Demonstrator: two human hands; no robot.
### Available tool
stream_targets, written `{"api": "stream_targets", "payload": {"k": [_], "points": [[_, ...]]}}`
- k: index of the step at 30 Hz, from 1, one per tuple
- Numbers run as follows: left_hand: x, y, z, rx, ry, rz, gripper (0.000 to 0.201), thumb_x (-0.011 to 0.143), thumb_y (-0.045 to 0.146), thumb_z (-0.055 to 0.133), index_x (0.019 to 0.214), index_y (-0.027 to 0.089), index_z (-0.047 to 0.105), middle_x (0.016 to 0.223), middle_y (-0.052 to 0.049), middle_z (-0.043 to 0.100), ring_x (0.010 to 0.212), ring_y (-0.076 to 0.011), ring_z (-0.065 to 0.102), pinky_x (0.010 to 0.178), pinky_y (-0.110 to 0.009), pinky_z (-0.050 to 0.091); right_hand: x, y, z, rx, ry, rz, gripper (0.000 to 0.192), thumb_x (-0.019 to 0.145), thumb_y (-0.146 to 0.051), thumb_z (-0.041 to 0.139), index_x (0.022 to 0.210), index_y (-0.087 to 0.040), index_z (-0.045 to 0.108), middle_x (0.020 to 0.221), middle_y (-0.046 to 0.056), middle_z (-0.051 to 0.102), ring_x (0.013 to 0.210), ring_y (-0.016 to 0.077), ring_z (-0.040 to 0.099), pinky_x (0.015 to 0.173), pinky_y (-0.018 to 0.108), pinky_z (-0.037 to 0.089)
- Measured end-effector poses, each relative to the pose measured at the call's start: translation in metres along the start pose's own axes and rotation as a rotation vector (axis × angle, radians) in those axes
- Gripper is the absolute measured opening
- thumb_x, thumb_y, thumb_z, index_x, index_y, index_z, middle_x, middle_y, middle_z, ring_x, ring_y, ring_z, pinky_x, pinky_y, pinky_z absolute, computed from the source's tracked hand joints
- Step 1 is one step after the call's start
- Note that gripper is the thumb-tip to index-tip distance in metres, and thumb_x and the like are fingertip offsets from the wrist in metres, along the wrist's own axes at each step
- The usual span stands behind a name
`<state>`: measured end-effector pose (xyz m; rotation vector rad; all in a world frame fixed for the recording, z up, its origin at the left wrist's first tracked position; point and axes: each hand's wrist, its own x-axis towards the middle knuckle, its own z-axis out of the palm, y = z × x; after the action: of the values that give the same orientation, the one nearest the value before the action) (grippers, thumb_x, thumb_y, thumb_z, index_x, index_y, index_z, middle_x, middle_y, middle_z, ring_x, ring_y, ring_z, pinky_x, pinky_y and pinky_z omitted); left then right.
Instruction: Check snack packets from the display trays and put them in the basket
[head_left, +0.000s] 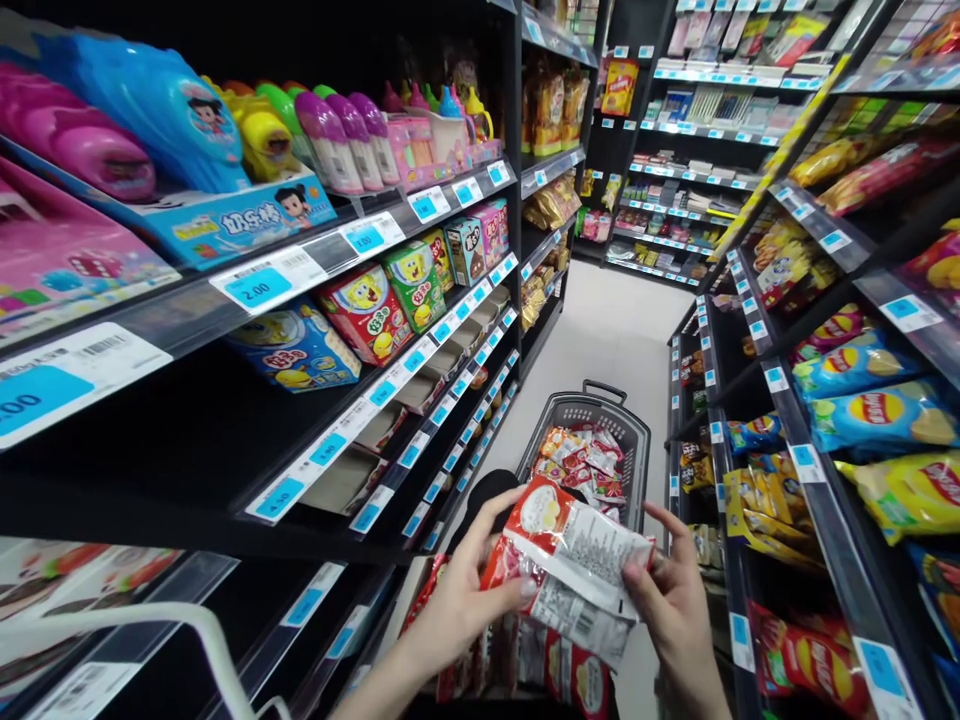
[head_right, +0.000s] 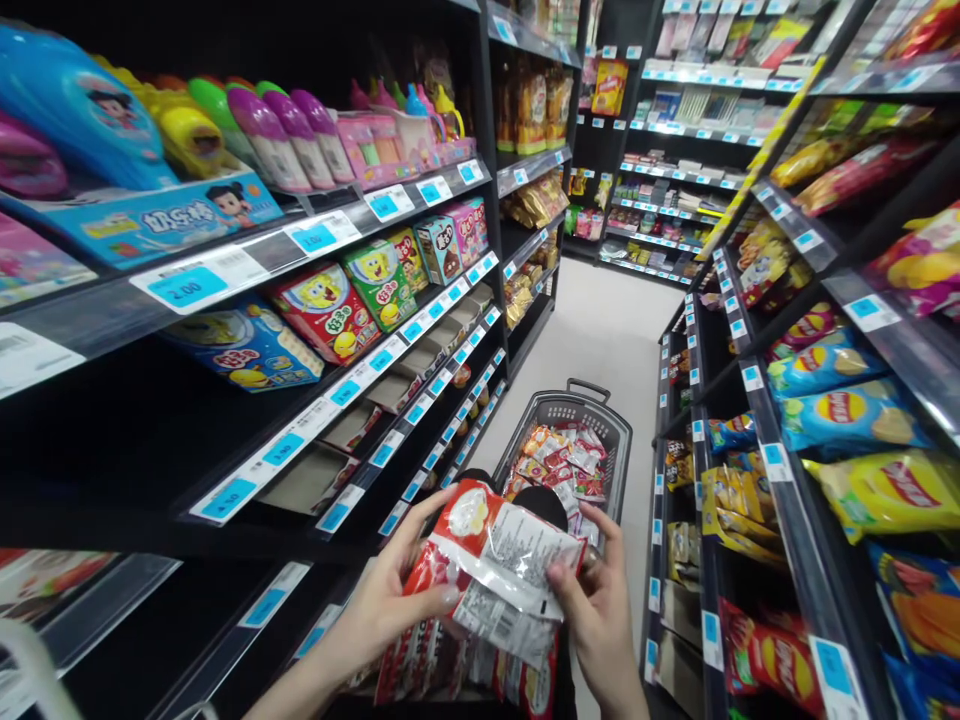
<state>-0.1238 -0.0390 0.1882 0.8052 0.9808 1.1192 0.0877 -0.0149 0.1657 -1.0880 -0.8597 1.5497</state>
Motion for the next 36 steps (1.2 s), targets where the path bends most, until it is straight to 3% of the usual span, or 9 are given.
{"api": "stream_targets", "payload": {"k": [3,6,8,13,19,22,28,31,36], "points": [[-0.003,0.008,-0.001,-0.058,-0.052,-0.117,0.095,0.07,0.019,0.079,0.147,0.035,0.026,0.112,-0.006,0.068,0.078,-0.0227,0.068,0.066,-0.037,0.059,0.005,0.004,-0.007,-0.05,0.012,-0.083,0.057,0.08,-0.036,0.073,0.127,-0.031,0.042,0.081,0.0,0.07,0.069,0.0168,0.068,0.065,0.027,0.055],[-0.003,0.007,-0.002,-0.022,-0.108,-0.224,0.074,0.064,0.015,0.082,0.132,0.028,0.055,0.103,-0.005,0.07,0.071,-0.0202,0.067,0.061,-0.035,0.059,0.006,0.01,-0.017,-0.135,0.055,-0.199,0.028,0.081,-0.037,0.071,0.106,-0.031,0.06,0.086,0.0,0.069,0.071,0.0133,0.065,0.065,0.021,0.052],[-0.001,0.003,-0.003,0.057,-0.077,-0.197,0.054,0.059,0.013,0.083,0.111,0.021,0.071,0.092,-0.003,0.072,0.073,-0.0191,0.066,0.066,-0.031,0.056,0.001,0.012,-0.021,-0.109,0.048,-0.207,0.023,0.081,-0.043,0.07,0.101,-0.031,0.067,0.092,0.002,0.07,0.079,0.0155,0.067,0.07,0.023,0.052],[0.005,-0.008,0.001,0.063,0.165,-0.055,0.035,0.054,0.014,0.084,0.089,0.019,0.078,0.081,-0.001,0.076,0.074,-0.0159,0.065,0.071,-0.022,0.05,-0.016,0.019,-0.024,0.15,-0.061,-0.184,0.058,0.056,-0.055,0.084,0.11,-0.04,0.069,0.116,0.005,0.071,0.103,0.0301,0.068,0.079,0.038,0.057],[0.004,-0.002,0.01,0.177,0.239,-0.027,0.02,0.054,0.009,0.077,0.07,0.021,0.081,0.073,-0.003,0.079,0.069,-0.0185,0.068,0.068,-0.023,0.051,-0.008,0.02,-0.039,-0.154,-0.111,-0.454,0.012,0.074,-0.028,0.079,0.085,-0.03,0.078,0.101,0.005,0.076,0.09,0.0222,0.072,0.074,0.028,0.058],[0.003,0.007,0.014,0.319,0.259,0.04,0.008,0.058,0.014,0.075,0.059,0.021,0.079,0.064,-0.003,0.077,0.063,-0.0195,0.068,0.064,-0.025,0.051,-0.008,0.014,-0.037,-0.33,-0.038,-0.512,0.007,0.079,-0.021,0.074,0.083,-0.028,0.076,0.092,0.003,0.076,0.082,0.0173,0.072,0.072,0.022,0.056],[0.001,0.019,0.019,0.41,0.3,0.061,0.008,0.066,0.021,0.072,0.06,0.018,0.076,0.059,-0.002,0.072,0.058,-0.0162,0.061,0.058,-0.023,0.046,-0.015,0.007,-0.021,-0.54,0.131,-0.422,0.016,0.087,-0.031,0.063,0.075,-0.021,0.066,0.087,0.005,0.072,0.081,0.0177,0.068,0.072,0.022,0.052],[0.006,0.018,0.017,0.365,0.287,0.013,0.01,0.068,0.022,0.072,0.06,0.016,0.073,0.062,-0.002,0.07,0.063,-0.0156,0.06,0.063,-0.023,0.046,-0.008,0.008,-0.022,-0.582,0.078,-0.328,0.019,0.087,-0.036,0.062,0.077,-0.021,0.065,0.076,0.004,0.068,0.07,0.016,0.064,0.063,0.021,0.05],[0.018,-0.002,0.008,-0.071,0.177,-0.088,0.02,0.068,0.028,0.079,0.081,0.021,0.065,0.06,0.004,0.066,0.054,-0.0127,0.059,0.058,-0.023,0.046,0.007,0.013,-0.029,-0.33,0.022,-0.144,0.016,0.08,-0.038,0.071,0.082,-0.024,0.064,0.068,-0.002,0.063,0.061,0.0125,0.059,0.055,0.018,0.047]]}}
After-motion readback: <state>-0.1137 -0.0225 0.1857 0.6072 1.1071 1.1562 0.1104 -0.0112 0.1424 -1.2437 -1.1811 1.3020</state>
